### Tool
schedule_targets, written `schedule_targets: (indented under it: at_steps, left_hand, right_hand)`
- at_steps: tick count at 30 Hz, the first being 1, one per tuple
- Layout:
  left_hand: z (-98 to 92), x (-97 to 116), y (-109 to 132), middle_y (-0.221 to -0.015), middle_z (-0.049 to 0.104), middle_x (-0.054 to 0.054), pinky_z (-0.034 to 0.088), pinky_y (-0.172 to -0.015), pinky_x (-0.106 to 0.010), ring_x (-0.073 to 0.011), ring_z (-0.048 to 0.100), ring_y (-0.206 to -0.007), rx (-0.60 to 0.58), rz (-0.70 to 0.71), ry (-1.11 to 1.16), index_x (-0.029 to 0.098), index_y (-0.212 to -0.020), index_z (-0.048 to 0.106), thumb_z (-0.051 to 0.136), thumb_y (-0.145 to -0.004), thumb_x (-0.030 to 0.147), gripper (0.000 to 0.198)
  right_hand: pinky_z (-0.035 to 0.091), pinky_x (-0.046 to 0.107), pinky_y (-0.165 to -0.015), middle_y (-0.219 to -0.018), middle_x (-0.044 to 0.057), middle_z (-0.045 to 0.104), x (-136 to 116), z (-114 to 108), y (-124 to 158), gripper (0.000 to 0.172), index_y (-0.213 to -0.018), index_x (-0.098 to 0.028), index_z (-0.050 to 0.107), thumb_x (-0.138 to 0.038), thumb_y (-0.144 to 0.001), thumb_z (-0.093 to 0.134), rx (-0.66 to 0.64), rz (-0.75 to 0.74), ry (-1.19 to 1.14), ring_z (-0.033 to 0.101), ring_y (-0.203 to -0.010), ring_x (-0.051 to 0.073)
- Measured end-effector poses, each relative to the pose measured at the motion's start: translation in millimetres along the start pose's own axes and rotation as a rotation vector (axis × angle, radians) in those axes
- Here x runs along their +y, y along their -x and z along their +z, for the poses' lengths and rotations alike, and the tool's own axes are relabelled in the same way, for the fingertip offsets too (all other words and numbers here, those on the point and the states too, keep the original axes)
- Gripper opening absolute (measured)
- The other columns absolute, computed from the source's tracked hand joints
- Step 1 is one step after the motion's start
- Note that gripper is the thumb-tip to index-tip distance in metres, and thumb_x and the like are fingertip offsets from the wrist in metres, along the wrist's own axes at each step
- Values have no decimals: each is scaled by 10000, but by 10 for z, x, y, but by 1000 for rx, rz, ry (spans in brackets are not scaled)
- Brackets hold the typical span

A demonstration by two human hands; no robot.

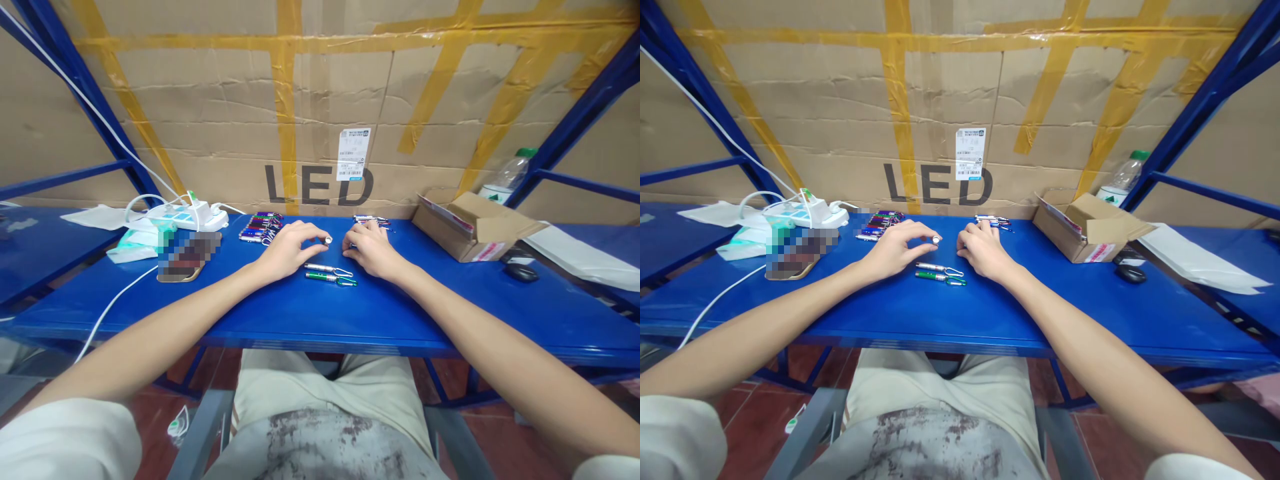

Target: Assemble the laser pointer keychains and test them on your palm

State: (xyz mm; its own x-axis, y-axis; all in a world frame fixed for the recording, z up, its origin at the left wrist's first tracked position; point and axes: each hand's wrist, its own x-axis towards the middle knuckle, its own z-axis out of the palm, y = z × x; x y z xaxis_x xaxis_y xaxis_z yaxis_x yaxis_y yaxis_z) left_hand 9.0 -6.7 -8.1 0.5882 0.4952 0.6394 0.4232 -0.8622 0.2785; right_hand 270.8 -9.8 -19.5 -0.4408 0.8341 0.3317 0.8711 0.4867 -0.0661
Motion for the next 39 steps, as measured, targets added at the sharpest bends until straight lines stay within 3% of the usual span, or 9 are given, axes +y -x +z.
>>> schedule_targets:
  at_steps: [5, 12, 18, 26, 33, 39]
  left_hand:
    - [12, -17, 7, -1108, 823, -60, 527, -968, -402, -228, 702, -983, 15, -30, 11, 216, -1129, 797, 711, -1058, 349, 174]
    - [17, -45, 9, -1113, 826, -70, 537, -931, -395, -232, 707, -975, 18, -82, 16, 214, -1121, 803, 719, -1048, 372, 193]
    - [13, -46, 8, -1118, 830, -69, 544, -917, -390, -232, 708, -974, 13, -100, 30, 215, -1112, 810, 727, -1039, 370, 191]
    - [59, -104, 15, -1092, 841, -76, 574, -879, -378, -246, 749, -968, -17, -219, 108, 199, -1130, 833, 782, -989, 399, 249]
    - [37, -113, 11, -1076, 814, -87, 561, -945, -407, -253, 728, -999, -19, -126, 48, 200, -1185, 834, 742, -1028, 389, 263]
    - [39, -102, 15, -1085, 800, -87, 548, -963, -412, -249, 708, -998, -21, -85, -2, 214, -1208, 830, 702, -1059, 411, 278]
  right_hand:
    - [330, 396, -841, -1119, 95, 730, -3, -15, 10, 46, -1016, -226, 703, -206, -1030, 664, -17, -51, -36, 549, -1102, 325]
    - [448, 344, -845, -989, 65, 733, 35, -38, -23, 89, -917, -216, 709, -145, -968, 722, -28, -120, -183, 651, -933, 247]
    - [486, 347, -863, -1051, 78, 772, 93, -42, -16, 108, -1083, -221, 761, -195, -980, 740, -25, -118, -188, 695, -969, 257]
    - [471, 335, -812, -1015, 89, 778, 38, -43, -4, 61, -987, -203, 739, -174, -1006, 689, -80, -91, -148, 699, -914, 247]
    - [522, 360, -793, -953, 62, 790, -34, -95, 23, 53, -1025, -226, 664, -251, -1023, 617, 104, -10, -449, 723, -858, 241]
    - [569, 383, -819, -979, 52, 782, -166, -173, 29, 132, -1040, -236, 681, -357, -1000, 648, 252, -52, -741, 714, -877, 233]
